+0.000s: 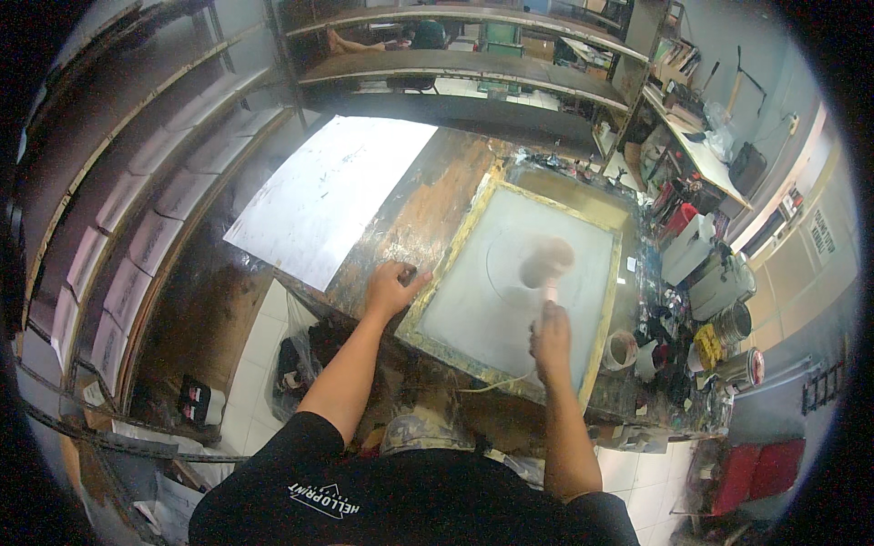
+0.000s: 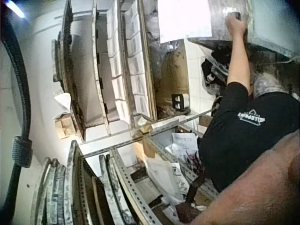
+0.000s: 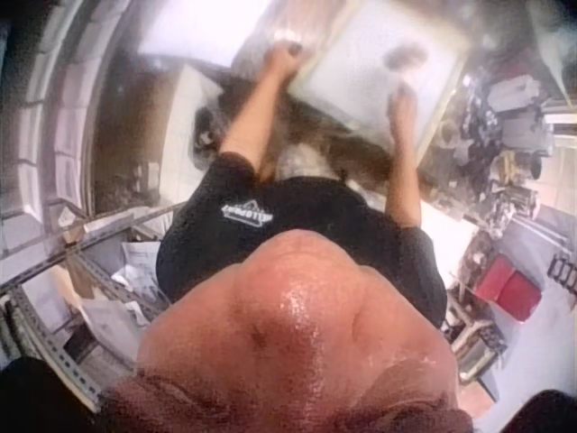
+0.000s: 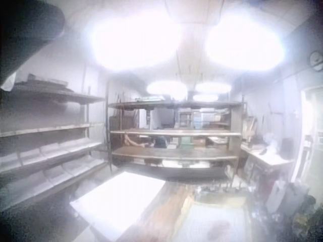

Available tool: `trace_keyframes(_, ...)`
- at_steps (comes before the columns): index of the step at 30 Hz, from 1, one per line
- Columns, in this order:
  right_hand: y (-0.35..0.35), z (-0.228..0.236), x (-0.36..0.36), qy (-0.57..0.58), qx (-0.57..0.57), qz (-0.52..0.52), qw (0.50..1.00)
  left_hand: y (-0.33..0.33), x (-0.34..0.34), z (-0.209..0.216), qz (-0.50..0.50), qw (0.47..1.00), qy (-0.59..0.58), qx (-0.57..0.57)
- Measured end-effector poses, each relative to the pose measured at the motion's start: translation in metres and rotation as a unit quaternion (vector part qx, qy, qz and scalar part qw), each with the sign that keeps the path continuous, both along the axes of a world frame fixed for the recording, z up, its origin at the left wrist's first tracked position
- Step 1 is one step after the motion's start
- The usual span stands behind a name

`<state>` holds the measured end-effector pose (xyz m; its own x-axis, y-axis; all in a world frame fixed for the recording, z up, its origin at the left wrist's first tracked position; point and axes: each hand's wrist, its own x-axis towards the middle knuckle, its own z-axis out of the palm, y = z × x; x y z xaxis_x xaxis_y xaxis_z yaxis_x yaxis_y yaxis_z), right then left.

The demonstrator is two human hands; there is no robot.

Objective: The person uses a hair dryer to dry a screen-printing frame. They move the tool over the screen surface on the table, lift the frame to dry the reverse side, and then set it back down. They then reach for items in a plastic bag on the floor.

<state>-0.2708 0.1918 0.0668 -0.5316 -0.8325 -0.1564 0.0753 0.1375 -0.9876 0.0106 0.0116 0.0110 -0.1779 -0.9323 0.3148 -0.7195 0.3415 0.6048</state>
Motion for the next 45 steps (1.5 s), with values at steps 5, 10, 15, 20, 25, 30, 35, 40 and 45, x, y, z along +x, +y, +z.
trace_keyframes(5, -0.002, -0.011, -0.079, -0.071, -0.019, -0.183, 0.98, 0.002, -0.001, 0.005, -0.006, 1.0, -0.001, 0.016)
trace_keyframes(10, -0.004, -0.005, -0.094, -0.089, -0.064, -0.24, 0.965, 0.001, -0.005, -0.001, -0.023, 1.0, 0.001, -0.005)
trace_keyframes(15, -0.027, -0.005, -0.037, -0.021, 0.005, -0.074, 0.997, 0.002, -0.002, -0.001, -0.013, 1.0, 0.005, 0.018)
trace_keyframes(20, -0.04, 0.006, 0.017, -0.002, 0.013, 0.071, 0.997, 0.0, -0.006, -0.003, -0.011, 1.0, -0.003, 0.0)
trace_keyframes(25, -0.053, -0.001, 0.003, 0.028, -0.012, 0.046, 0.998, -0.003, -0.006, -0.009, -0.017, 0.999, 0.04, -0.017)
trace_keyframes(30, -0.052, -0.006, -0.064, 0.049, -0.001, -0.117, 0.992, 0.0, -0.007, -0.005, -0.011, 0.999, 0.027, -0.029)
trace_keyframes(35, -0.044, -0.006, -0.112, -0.012, -0.034, -0.231, 0.972, -0.002, -0.006, -0.008, -0.01, 0.999, 0.037, -0.014)
trace_keyframes(40, -0.052, -0.013, -0.109, 0.018, -0.026, -0.205, 0.978, -0.001, -0.009, -0.004, -0.007, 1.0, 0.025, -0.008)
trace_keyframes(45, -0.08, -0.011, -0.078, -0.001, -0.014, -0.142, 0.99, -0.004, -0.006, -0.008, -0.009, 1.0, 0.029, -0.004)
